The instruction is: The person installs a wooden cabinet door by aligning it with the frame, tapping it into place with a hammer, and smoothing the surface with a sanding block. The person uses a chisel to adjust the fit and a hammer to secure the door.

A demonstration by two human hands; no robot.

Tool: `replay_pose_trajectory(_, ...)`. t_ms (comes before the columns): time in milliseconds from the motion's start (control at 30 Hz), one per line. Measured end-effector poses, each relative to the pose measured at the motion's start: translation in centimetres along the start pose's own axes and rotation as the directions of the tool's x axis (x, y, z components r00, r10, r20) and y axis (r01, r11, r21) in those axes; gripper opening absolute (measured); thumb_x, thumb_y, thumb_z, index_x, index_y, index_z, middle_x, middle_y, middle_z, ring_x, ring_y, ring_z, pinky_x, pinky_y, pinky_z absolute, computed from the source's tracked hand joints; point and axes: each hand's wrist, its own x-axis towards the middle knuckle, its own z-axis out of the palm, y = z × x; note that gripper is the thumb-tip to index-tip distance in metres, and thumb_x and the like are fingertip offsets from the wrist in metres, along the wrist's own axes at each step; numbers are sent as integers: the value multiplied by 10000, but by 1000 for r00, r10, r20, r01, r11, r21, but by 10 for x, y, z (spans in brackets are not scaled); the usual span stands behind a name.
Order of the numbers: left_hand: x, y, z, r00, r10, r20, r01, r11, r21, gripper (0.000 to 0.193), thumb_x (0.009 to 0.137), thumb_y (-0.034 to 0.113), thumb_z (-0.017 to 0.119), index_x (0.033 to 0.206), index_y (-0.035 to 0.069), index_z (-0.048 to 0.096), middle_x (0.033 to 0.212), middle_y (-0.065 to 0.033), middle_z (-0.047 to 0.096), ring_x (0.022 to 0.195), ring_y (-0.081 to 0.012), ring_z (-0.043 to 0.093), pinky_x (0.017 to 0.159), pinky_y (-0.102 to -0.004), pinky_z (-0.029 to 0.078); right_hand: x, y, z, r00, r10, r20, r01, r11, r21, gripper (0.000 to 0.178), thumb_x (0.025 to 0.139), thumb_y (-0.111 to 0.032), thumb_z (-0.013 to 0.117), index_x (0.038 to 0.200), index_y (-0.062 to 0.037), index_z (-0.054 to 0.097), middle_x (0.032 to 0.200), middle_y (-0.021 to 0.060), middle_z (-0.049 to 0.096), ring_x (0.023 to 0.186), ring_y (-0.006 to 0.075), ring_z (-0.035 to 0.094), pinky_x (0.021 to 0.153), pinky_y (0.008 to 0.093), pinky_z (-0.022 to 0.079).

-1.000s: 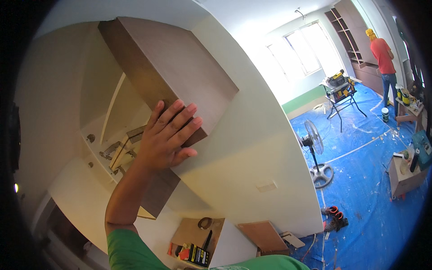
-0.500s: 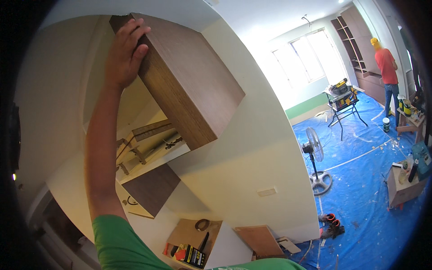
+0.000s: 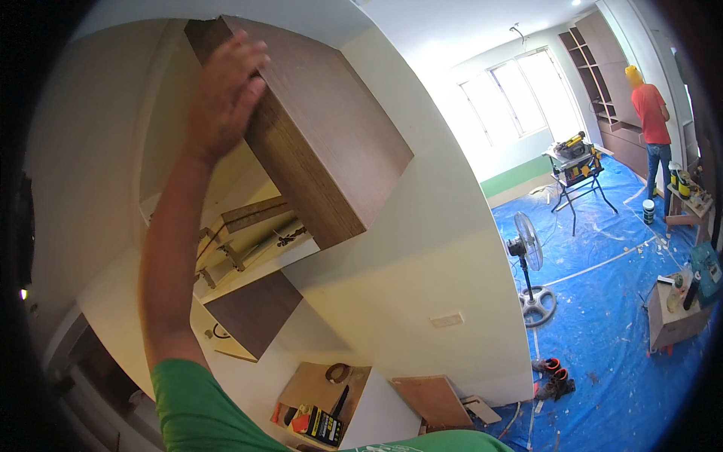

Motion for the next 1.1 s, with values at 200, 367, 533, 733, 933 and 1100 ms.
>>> replay_pose_trajectory(200, -30, 128, 9, 976, 160, 148, -95, 923, -373, 326, 891, 184, 671, 1199, 82, 645, 1319, -131, 616, 1397, -328, 474, 1212, -560, 246, 5, 14, 6, 1000, 22, -13, -22, 999, 29, 436, 708, -162, 894, 1022, 79, 711, 1005, 202, 734, 951, 296, 741, 787, 408, 603)
replay_pose_trajectory(367, -81, 229, -4, 924, 372, 88, -238, 739, -631, 192, 907, 229, 697, 1021, 80, 658, 1172, -110, 678, 1251, -303, 600, 1143, -532, 379, 95, 81, 50, 989, -104, -108, 85, 982, -169, 436, 706, -161, 896, 1023, 77, 713, 1009, 196, 736, 951, 291, 741, 791, 405, 605)
replay_pose_trajectory(533, -90, 258, -32, 971, 125, 204, 46, 741, -670, 279, 882, 355, 735, 843, 104, 619, 1139, -104, 679, 1207, -259, 607, 1035, -478, 472, 33, 77, 56, 994, 103, -43, -94, 981, 167, 212, 798, 29, 691, 967, 156, 671, 804, 287, 710, 641, 356, 741, 564, 449, 589)
replay_pose_trajectory(733, -118, 197, -19, 916, -385, -117, 311, 862, -401, 429, 842, 367, 803, 1074, 65, 604, 1155, -97, 662, 1122, -348, 600, 955, -456, 480, 11, 94, 50, 983, 182, 26, -184, 974, 134, 151, 826, 61, 643, 944, 153, 665, 759, 273, 697, 630, 377, 734, 500, 484, 569)
replay_pose_trajectory(933, -121, 205, 16, 798, -575, -181, 450, 768, -456, 475, 819, 250, 821, 1197, 48, 615, 1166, -106, 655, 1062, -324, 596, 933, -432, 448, -66, 41, 26, 986, 163, 39, -166, 980, 114, 203, 859, 35, 634, 1014, 166, 633, 770, 279, 695, 609, 365, 730, 481, 488, 563)
replay_pose_trajectory(1100, -134, 208, 23, 783, -591, -196, 470, 767, -436, 490, 788, 232, 861, 1164, 18, 632, 1144, -131, 662, 1061, -327, 594, 946, -433, 448, -64, 19, 39, 980, 192, 49, -198, 965, 170, 303, 906, -84, 673, 1092, 149, 620, 765, 268, 688, 604, 348, 727, 470, 477, 561)
